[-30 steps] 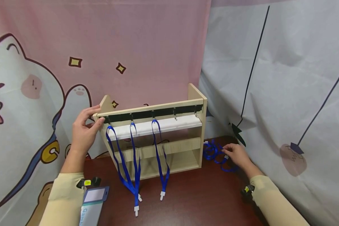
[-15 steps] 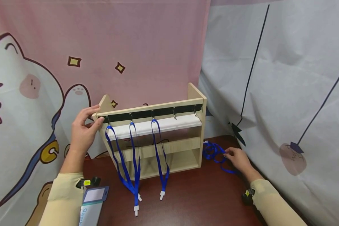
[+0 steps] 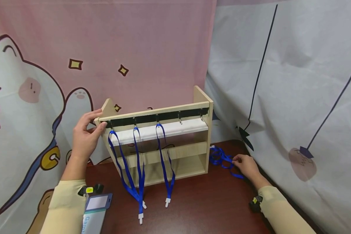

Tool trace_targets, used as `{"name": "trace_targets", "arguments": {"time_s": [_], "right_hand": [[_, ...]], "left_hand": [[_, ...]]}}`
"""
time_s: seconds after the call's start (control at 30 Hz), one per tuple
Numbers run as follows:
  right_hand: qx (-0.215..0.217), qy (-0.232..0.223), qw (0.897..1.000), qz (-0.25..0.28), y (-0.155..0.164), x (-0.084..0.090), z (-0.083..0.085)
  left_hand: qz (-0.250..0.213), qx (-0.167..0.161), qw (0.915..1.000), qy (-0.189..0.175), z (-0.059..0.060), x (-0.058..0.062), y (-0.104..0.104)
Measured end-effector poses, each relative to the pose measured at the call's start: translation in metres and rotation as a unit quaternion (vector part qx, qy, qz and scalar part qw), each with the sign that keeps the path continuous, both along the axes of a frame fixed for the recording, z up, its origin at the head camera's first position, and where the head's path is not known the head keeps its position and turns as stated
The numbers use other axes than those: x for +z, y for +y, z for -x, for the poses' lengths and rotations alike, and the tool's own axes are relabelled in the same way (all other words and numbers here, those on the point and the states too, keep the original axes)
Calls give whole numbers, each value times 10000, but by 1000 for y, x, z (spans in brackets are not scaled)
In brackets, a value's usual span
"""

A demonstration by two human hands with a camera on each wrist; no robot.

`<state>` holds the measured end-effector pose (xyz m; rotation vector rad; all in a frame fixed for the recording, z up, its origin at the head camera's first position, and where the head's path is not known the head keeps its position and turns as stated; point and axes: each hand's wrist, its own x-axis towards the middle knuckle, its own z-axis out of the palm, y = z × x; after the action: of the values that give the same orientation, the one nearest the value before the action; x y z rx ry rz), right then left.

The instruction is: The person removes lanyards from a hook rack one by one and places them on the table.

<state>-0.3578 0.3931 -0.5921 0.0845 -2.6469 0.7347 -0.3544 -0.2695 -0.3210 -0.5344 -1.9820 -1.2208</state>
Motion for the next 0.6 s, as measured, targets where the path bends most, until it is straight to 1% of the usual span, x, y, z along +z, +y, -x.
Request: {"name": "trace_targets", "arguments": {"time_s": [0.17, 0.27, 0.33, 0.43, 0.53, 0.6], "right_hand": [[-18, -7, 10000, 3, -2, 2, 1], [-4, 7, 10000, 19, -5, 4, 1], [-12, 10, 10000, 56, -7, 7, 1], [-33, 42, 9998, 172, -12, 12, -1], [-61, 257, 9989, 380, -19, 19, -5], [-88, 532, 9966, 623, -26, 26, -7]], "left_hand": [[6, 4, 10000, 29, 1, 0, 0], [6, 2, 10000, 44, -2, 1, 0], [7, 3, 10000, 49, -5, 3, 3], [-17, -58, 10000, 57, -15, 9, 8], [-30, -113, 9999, 75, -23, 14, 14], [-25, -124, 9999, 78, -23, 15, 15]]}}
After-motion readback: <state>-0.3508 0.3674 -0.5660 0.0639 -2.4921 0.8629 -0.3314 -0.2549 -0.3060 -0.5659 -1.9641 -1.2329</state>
